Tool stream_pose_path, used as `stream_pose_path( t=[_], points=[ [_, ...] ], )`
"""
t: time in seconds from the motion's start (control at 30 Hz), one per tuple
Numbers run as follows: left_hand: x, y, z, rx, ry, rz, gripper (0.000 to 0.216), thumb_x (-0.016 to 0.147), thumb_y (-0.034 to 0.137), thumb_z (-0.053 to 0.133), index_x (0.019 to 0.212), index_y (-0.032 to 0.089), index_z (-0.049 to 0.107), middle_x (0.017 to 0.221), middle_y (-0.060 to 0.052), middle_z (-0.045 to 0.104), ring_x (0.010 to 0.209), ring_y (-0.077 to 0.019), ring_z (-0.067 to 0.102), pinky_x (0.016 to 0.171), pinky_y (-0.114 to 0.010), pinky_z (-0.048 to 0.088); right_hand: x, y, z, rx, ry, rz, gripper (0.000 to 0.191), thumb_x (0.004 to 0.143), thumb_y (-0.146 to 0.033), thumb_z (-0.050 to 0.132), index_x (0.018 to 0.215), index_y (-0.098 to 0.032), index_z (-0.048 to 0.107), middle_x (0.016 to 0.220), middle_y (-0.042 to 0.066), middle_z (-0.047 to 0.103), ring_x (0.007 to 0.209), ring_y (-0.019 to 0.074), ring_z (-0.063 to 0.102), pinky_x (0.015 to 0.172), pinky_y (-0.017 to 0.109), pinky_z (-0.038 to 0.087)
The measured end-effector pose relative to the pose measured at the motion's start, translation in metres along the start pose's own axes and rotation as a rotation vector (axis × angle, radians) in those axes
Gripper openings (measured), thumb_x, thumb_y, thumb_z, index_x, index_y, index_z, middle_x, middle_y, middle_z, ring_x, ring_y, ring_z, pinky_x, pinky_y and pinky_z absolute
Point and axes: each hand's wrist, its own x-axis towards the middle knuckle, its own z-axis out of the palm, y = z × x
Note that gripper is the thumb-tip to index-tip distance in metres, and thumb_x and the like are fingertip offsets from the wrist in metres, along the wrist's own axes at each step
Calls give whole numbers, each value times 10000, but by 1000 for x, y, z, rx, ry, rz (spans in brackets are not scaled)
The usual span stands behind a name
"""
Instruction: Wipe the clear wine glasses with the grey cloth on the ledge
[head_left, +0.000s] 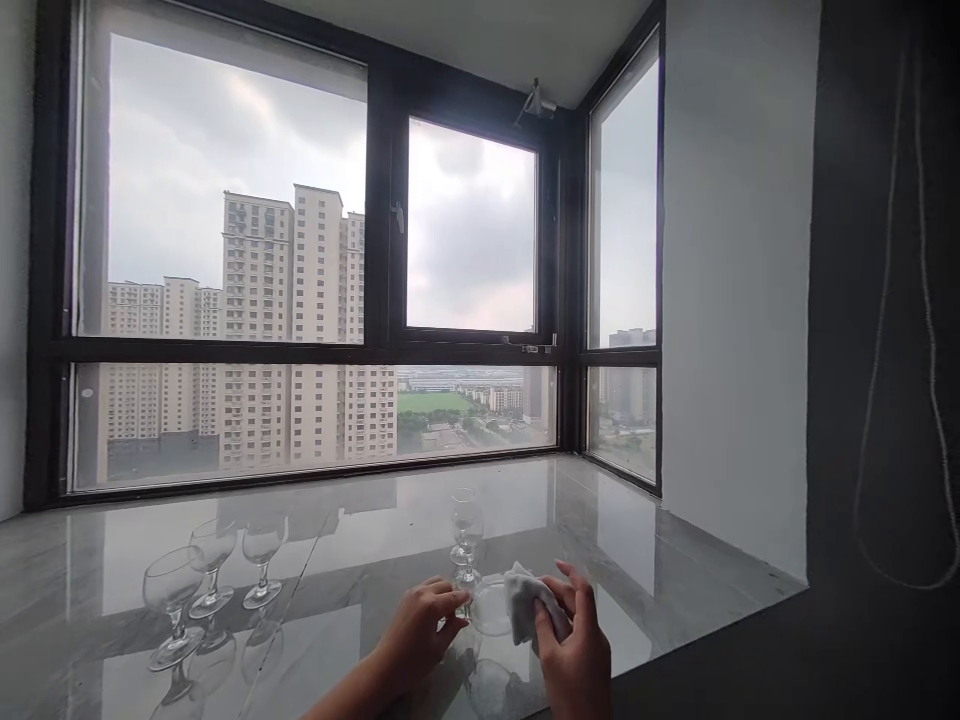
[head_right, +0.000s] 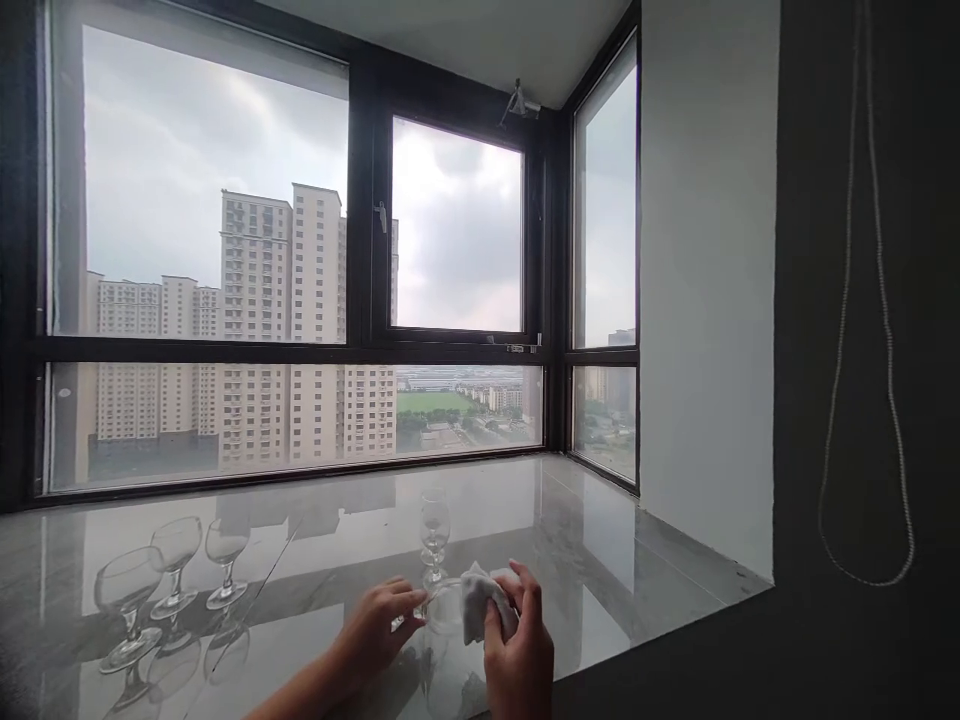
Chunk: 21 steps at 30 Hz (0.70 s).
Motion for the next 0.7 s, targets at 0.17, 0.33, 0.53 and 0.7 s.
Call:
stream_pose_path(
  t=[0.17,0.33,0.53,0.7],
  points=[
    [-2,4,-6,38,-37,23,192,911,214,572,974,250,749,856,-38,715,846,-210,612,731,-276,399,-8,4,4,-7,-137,-74,418,792,-380,550,1184,-240,590,849,27,741,803,223,715,743,304,535],
    [-4,1,-2,111,-50,94,164,913,221,578,942,250,736,833,-36,705,822,-202,608,698,-270,391,-5,15,1,-25,-165,-45,486,698,-311,569,1169,-218,647,673,-9,698,659,209,678,692,289,512],
    [-2,-17,16,263,-6,332,182,900,271,612,1047,263,720,765,-35,691,730,-189,587,586,-261,351,-3,41,12,60,-272,127,620,568,-294,578,1172,-176,651,553,-25,649,562,205,621,605,274,453],
    [1,-19,18,184,43,334,144,865,170,614,963,228,702,759,-25,690,730,-182,586,656,-256,397,-2,36,20,304,-317,354,775,553,-371,690,1271,-113,558,555,-16,644,529,193,569,525,268,374]
  ],
)
